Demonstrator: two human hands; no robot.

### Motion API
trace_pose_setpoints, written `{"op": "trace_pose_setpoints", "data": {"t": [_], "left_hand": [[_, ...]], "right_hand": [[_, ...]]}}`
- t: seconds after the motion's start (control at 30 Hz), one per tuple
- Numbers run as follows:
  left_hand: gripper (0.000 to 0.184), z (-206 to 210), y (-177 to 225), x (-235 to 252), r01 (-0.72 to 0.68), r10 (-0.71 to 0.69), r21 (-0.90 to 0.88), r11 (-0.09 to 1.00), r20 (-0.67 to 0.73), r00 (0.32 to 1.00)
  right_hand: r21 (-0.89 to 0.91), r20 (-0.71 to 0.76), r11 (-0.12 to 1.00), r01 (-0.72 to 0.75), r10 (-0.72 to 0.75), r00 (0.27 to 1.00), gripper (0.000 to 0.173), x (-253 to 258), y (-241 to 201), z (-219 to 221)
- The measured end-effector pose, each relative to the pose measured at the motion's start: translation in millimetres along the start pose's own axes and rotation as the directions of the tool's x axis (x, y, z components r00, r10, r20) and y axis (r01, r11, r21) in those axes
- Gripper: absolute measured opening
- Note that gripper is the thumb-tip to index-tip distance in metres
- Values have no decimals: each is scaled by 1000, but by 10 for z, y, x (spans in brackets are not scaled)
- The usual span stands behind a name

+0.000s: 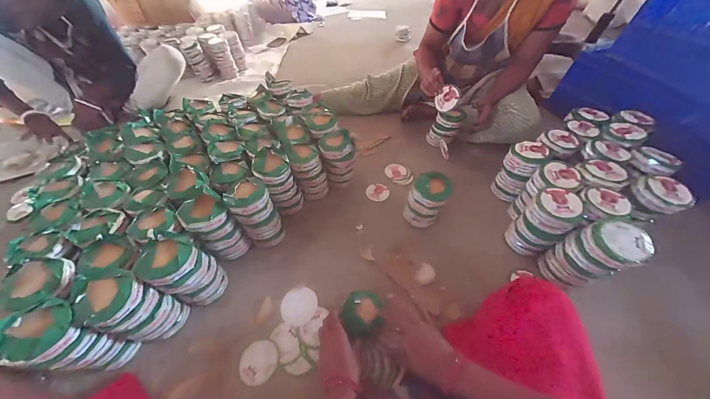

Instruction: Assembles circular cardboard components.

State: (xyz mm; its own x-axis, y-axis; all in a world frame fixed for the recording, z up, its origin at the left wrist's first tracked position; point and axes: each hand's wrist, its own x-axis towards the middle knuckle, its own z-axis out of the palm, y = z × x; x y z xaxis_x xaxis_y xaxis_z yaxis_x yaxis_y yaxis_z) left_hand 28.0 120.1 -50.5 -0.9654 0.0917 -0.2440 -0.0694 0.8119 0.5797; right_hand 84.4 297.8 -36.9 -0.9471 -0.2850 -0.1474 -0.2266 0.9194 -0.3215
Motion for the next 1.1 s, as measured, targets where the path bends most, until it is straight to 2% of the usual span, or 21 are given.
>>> {"op": "trace_pose_setpoints", "data": {"t": [0.03,0.17,0.27,0.37,0.43,0.5,0.57,0.63,0.7,0.77,0.83,0.93,1.1], "left_hand": [[95,-7,-1,-3,0,0,7,1000,3,1000],[96,-14,4,-5,5,-5,7,1000,16,1000],[95,8,-15,11,-1,1,12,1000,-2,1000],[97,25,-9,15,-2,2,-37,999,-19,1000],[96,-6,-69,21,-14,5,-185,983,-50,999],[83,-30,-229,75,-58,-11,-431,901,-156,988],[72,-119,-385,126,-56,-79,-528,847,-230,970],[66,-241,-505,207,-28,-118,-429,903,-310,943],[69,-322,-602,316,9,-89,-220,975,-358,929],[72,-354,-625,383,80,-77,-3,997,-268,960],[68,-348,-606,457,131,-112,127,983,-146,983],[55,-263,-670,542,65,-49,231,971,-76,996],[45,-291,-661,555,-45,62,348,936,-37,997]], "right_hand": [[30,-5,999,-29,29,1000,45,15,-2,-34],[12,142,994,-104,102,985,54,100,28,-90],[48,74,987,-155,151,986,54,155,28,-95],[68,97,979,-194,187,977,64,227,96,-61],[66,94,978,-197,190,977,65,316,85,-113],[39,32,982,-182,181,983,61,427,109,-120],[29,77,980,-197,194,978,63,508,141,-77],[44,121,976,-212,205,971,64,557,108,-124],[40,102,975,-217,212,972,63,616,38,-184],[4,47,985,-172,172,984,68,633,18,-98],[31,53,988,-149,147,988,74,678,53,-2],[36,-27,996,-83,84,996,77,663,13,-9],[25,-16,1000,-5,6,1000,75,661,9,51]]}}
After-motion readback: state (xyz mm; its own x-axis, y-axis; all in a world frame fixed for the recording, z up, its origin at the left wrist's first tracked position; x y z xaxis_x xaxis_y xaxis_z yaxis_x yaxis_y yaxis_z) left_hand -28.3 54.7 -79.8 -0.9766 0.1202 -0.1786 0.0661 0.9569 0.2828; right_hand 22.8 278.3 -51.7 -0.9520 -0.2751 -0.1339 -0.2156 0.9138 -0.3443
